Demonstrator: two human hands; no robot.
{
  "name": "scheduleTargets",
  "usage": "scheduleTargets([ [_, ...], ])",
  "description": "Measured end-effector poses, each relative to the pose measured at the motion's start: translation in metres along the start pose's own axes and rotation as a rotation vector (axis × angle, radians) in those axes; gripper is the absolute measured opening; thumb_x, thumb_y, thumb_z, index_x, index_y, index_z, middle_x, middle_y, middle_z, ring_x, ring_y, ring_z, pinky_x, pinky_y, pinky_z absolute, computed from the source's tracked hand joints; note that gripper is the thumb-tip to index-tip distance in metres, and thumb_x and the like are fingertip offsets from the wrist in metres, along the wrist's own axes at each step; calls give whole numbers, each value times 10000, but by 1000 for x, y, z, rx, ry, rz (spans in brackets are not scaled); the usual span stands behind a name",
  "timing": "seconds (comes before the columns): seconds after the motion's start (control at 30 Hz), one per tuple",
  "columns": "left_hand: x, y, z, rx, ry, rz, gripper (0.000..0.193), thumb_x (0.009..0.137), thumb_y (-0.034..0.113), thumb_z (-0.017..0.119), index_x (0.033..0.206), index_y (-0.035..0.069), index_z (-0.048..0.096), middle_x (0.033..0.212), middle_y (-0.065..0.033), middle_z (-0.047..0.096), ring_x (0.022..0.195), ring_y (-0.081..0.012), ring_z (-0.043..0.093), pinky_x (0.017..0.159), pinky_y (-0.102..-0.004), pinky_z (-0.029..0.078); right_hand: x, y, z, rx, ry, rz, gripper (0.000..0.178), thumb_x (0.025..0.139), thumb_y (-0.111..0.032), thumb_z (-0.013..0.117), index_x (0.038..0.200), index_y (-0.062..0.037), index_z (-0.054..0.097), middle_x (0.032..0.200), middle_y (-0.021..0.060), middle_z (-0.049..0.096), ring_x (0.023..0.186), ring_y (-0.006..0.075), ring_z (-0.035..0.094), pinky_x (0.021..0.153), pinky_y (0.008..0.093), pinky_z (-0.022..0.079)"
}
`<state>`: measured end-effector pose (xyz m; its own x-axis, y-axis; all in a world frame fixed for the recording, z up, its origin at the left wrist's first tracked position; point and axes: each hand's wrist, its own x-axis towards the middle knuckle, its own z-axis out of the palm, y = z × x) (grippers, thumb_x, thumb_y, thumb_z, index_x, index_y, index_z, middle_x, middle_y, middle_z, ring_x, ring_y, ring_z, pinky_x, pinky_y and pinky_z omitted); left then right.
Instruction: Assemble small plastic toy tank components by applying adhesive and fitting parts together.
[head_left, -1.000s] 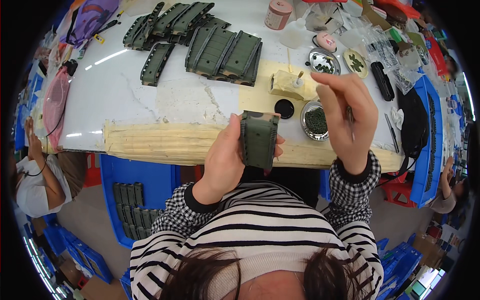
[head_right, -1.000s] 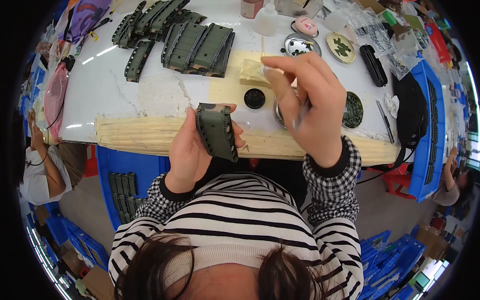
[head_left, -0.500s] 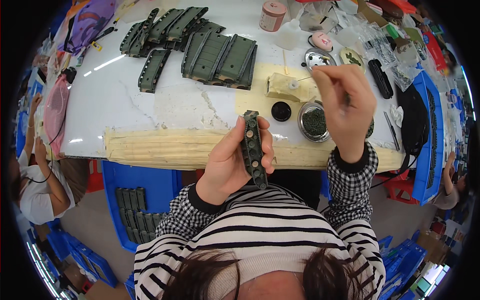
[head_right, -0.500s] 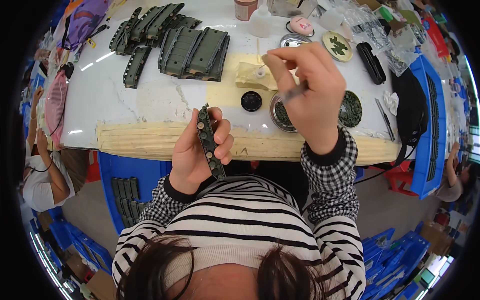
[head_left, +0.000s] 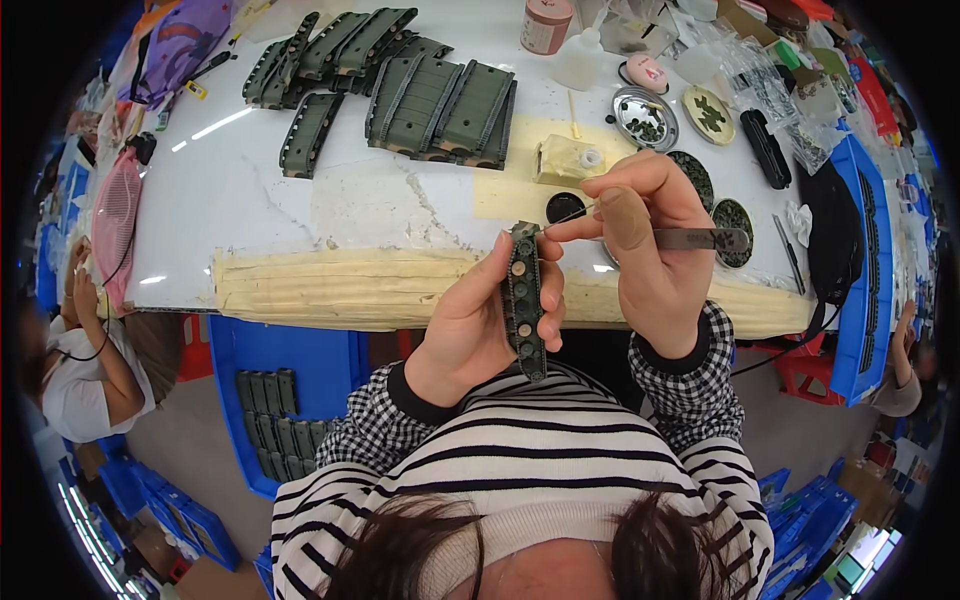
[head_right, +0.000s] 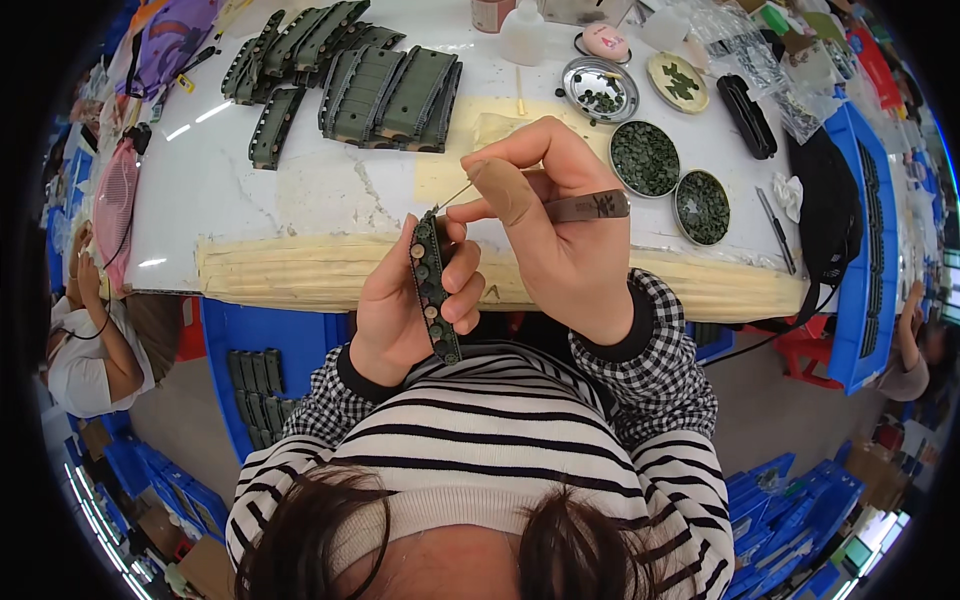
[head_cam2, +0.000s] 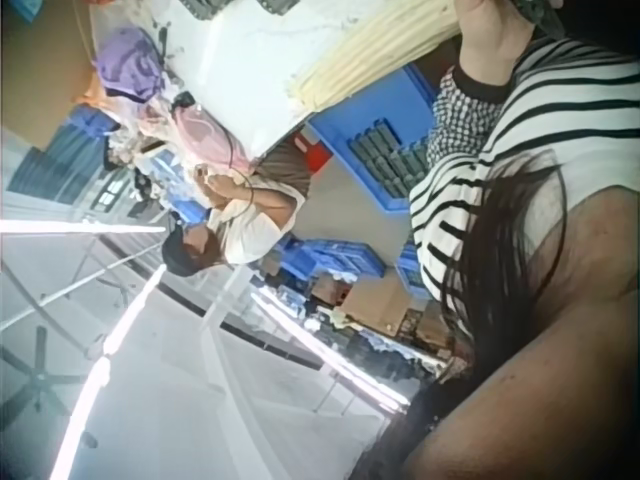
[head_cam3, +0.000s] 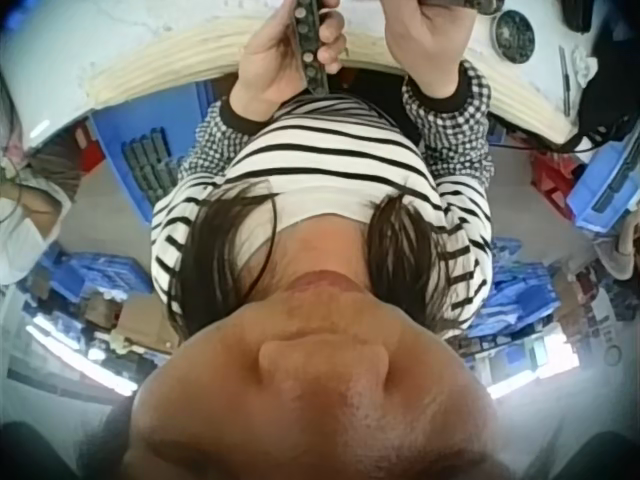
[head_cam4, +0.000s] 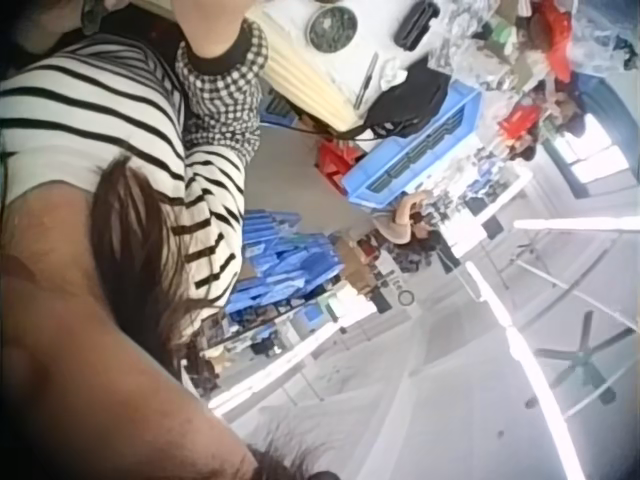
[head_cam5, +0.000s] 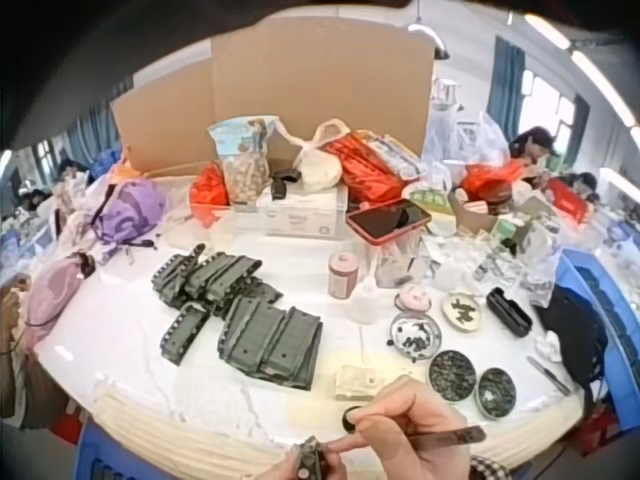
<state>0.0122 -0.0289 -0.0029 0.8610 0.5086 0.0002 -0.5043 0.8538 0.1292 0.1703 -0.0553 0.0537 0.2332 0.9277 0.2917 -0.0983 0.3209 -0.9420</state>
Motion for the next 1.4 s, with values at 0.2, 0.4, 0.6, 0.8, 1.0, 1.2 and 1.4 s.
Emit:
scheduleTargets([
  [0.2,0,-1,0,6,5,-1,461,1056,413,287,1181,26,503,869,-86,589,731,-194,610,681,-334,565,0,0,2,17,3,4,140,974,-106,560,973,33,547,830,55,611,708,118,658,666,237,572],
  [0.4,-1,0,0,3,14,-4,456,1056,409,289,1181,27,505,863,-87,591,727,-193,611,680,-336,565,0,-1,3,-4,12,12,133,973,-101,563,966,31,545,828,56,613,706,120,659,667,239,575],
  [0.6,-2,2,0,50,46,-8,460,1055,414,280,1214,37,489,869,-85,577,731,-195,602,676,-340,555,1,-3,5,-17,87,3,120,970,-83,560,963,37,560,824,40,610,693,104,636,652,233,563],
  [0.8,-9,20,11,136,76,-13,585,1055,408,203,1516,48,178,1192,-200,565,1039,-303,604,975,-513,468,19,14,-36,-671,222,-238,26,870,0,656,880,20,644,820,43,609,623,91,534,513,241,395],
  [1.0,-13,22,23,733,239,165,560,1042,325,373,1504,40,236,1228,-164,549,1086,-228,576,974,-413,483,24,26,-37,-1029,119,-396,93,811,10,705,893,-13,666,796,70,592,594,164,574,515,273,446],
  [1.2,-17,24,18,1154,301,278,636,923,90,625,1468,35,301,1036,-84,581,914,-100,543,760,-234,469,8,-8,-23,-724,106,-399,54,884,1,657,928,27,640,820,62,601,650,94,604,573,206,470],
  [1.4,-12,16,20,1281,351,312,674,869,113,701,1434,34,341,1012,-72,582,861,-90,535,718,-217,451,-5,6,-5,-158,-22,-109,125,980,-78,547,985,47,550,854,62,612,809,125,673,706,218,522],
])
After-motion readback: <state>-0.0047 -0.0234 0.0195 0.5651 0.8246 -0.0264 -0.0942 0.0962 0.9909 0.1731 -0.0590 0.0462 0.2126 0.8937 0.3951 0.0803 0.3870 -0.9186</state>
